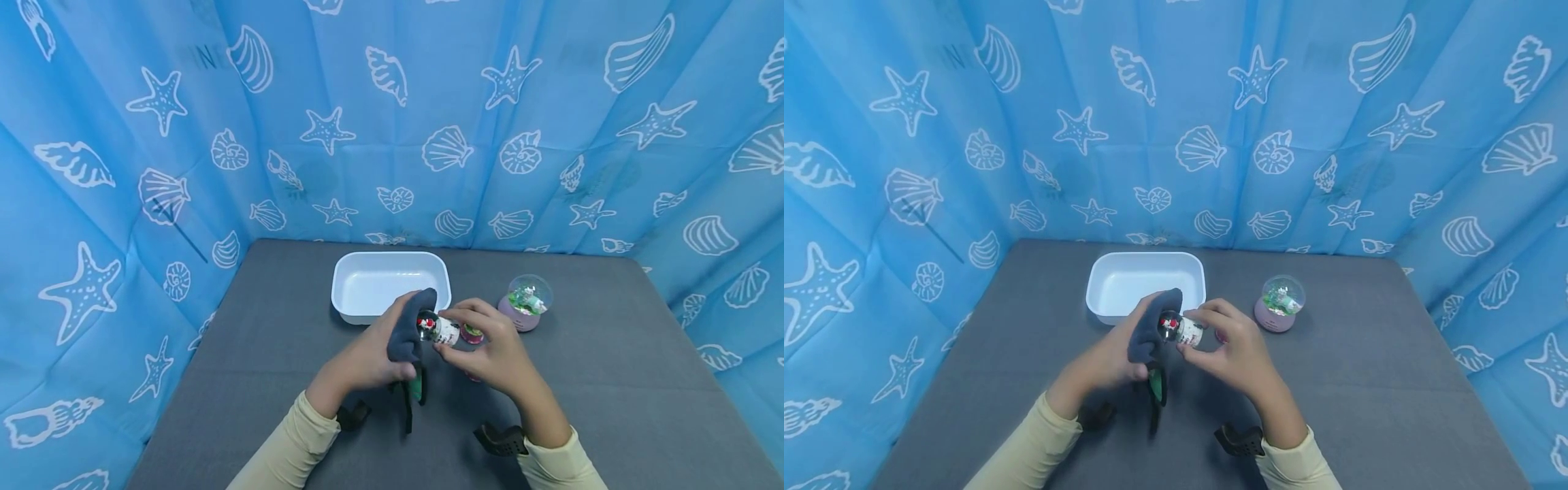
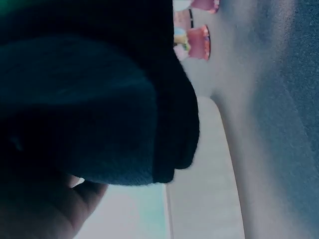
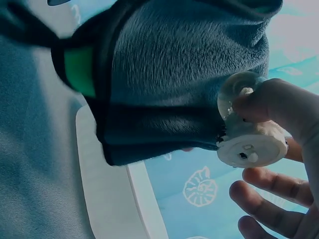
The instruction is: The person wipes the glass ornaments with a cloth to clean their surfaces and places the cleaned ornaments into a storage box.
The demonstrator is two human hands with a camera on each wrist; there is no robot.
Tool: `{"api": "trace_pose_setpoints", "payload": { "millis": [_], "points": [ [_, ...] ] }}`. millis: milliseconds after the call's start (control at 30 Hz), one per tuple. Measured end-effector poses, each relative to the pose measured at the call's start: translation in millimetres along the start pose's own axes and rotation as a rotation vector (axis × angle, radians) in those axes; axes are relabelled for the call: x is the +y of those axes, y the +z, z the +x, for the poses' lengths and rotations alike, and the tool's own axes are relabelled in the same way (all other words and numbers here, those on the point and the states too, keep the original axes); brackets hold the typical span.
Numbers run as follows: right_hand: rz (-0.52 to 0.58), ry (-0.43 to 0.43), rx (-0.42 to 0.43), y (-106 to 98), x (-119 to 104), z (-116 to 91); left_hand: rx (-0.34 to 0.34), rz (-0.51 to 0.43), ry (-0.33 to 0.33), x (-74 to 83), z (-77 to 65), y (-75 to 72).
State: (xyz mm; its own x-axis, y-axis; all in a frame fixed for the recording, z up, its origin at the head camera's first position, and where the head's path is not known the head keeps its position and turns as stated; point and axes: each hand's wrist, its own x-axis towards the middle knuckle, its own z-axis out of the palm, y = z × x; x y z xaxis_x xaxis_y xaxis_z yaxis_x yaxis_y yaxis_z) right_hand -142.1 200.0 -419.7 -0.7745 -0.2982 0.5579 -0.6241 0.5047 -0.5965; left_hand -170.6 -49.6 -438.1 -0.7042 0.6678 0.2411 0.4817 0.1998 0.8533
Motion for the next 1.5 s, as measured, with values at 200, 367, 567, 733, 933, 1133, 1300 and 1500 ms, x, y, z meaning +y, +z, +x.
{"api": "trace_pose_setpoints", "payload": {
  "millis": [200,367,567,733,933,1133,1300,1500],
  "points": [
    [0.022,0.028,0.001,-1,-2,0,-0.062,-0.116,-0.014,0.4,-3.0,-3.7],
    [0.048,0.027,-0.007,-1,-1,-1,-0.110,-0.258,-0.057,2.9,-5.4,-9.4],
    [0.070,0.026,-0.009,0,-1,-1,-0.105,-0.244,-0.070,7.3,-3.9,-10.2],
    [0.085,0.028,-0.001,0,-2,-2,-0.043,-0.090,-0.101,9.1,-1.4,-3.0],
    [0.135,0.046,-0.023,-2,-1,-2,0.079,0.059,0.019,4.4,0.8,2.1],
    [0.182,0.052,-0.054,-5,-1,-3,0.101,0.070,0.004,3.3,-3.6,0.3],
    [0.246,0.065,-0.082,-9,0,-3,0.099,0.052,0.000,5.5,-4.4,-4.2],
    [0.281,0.054,-0.086,-9,5,-4,0.162,0.080,0.034,9.2,-1.3,-4.2]
  ]
}}
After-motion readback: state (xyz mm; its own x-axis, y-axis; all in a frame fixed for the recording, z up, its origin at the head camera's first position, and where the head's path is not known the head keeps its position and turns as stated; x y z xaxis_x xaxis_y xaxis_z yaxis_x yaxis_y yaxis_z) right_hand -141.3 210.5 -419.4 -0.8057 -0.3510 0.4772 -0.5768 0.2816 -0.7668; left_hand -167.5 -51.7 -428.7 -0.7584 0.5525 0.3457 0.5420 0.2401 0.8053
